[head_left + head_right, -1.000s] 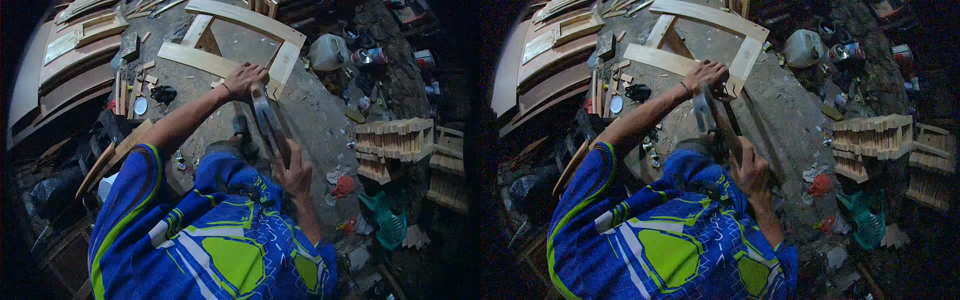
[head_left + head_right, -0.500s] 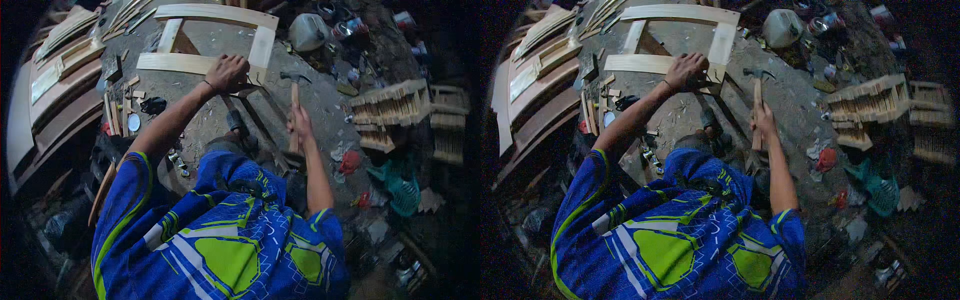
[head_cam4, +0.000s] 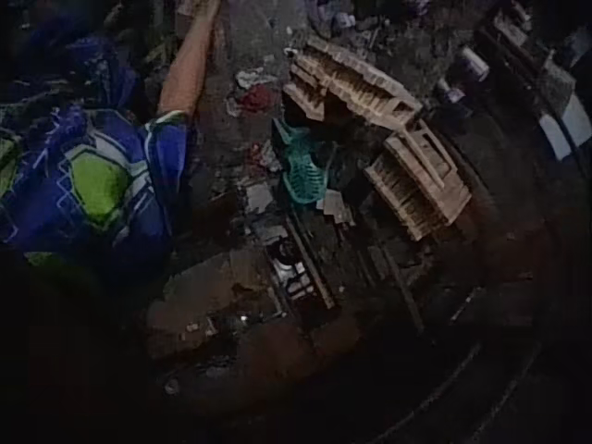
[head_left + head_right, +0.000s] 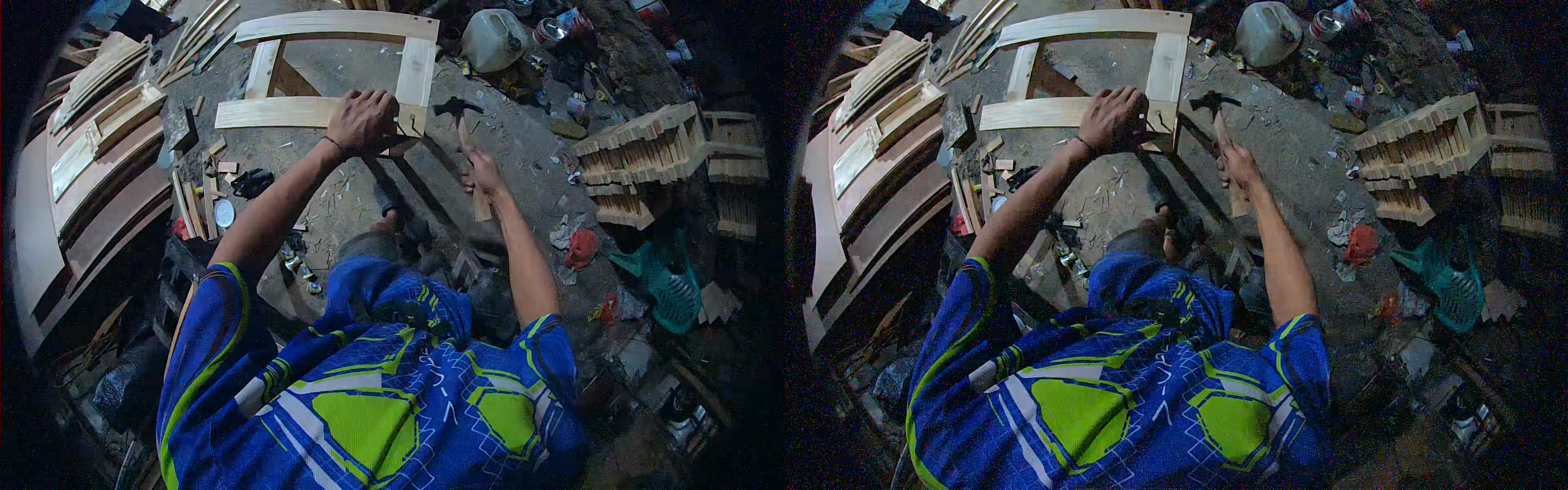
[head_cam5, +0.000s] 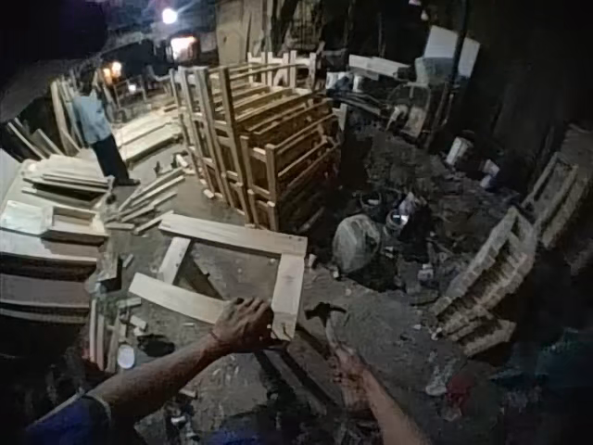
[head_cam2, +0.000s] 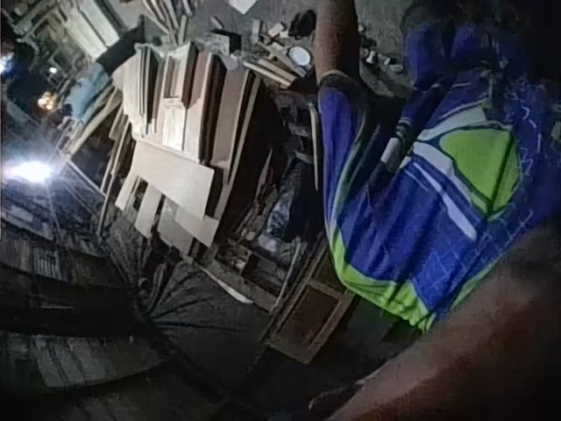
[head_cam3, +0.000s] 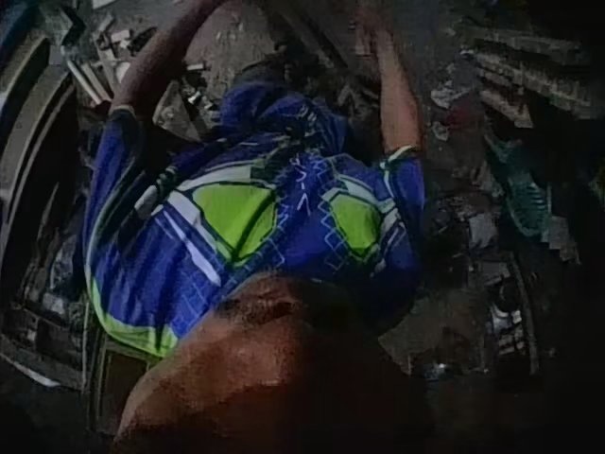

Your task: Assemble a wooden frame using glue and a hammer.

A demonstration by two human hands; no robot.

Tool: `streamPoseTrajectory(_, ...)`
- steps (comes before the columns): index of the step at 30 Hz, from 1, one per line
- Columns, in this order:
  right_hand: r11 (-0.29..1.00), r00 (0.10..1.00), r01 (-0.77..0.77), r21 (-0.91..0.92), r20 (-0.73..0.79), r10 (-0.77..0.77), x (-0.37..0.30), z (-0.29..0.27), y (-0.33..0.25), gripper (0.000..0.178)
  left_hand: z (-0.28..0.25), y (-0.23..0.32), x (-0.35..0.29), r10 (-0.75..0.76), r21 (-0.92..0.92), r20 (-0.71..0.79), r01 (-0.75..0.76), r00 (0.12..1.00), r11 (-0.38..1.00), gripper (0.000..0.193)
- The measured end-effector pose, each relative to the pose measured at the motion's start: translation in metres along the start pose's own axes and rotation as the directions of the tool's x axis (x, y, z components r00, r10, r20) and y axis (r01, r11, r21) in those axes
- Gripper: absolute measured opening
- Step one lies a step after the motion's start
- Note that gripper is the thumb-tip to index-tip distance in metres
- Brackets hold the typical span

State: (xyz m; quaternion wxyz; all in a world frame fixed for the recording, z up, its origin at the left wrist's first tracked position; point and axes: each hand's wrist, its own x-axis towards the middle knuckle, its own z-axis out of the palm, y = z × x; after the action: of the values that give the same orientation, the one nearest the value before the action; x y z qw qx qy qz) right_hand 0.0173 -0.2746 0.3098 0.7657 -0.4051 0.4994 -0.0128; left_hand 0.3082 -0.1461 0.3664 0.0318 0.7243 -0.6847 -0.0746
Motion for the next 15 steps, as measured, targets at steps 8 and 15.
streamPoseTrajectory(8, 0.981, 0.988, -0.074, -0.180, 0.123, 0.097, -0.010, 0.003, 0.013, 0.032, -0.017, 0.008, 0.001, -0.031, -0.041, 0.085, 0.034, 0.996, 0.999, 0.079)
streamPoseTrajectory(15, 0.926, 0.976, 0.206, -0.317, -0.001, -0.218, -0.029, 0.027, 0.034, 0.027, -0.014, 0.008, -0.003, -0.037, 0.009, 0.110, 0.036, 0.993, 0.999, 0.068)
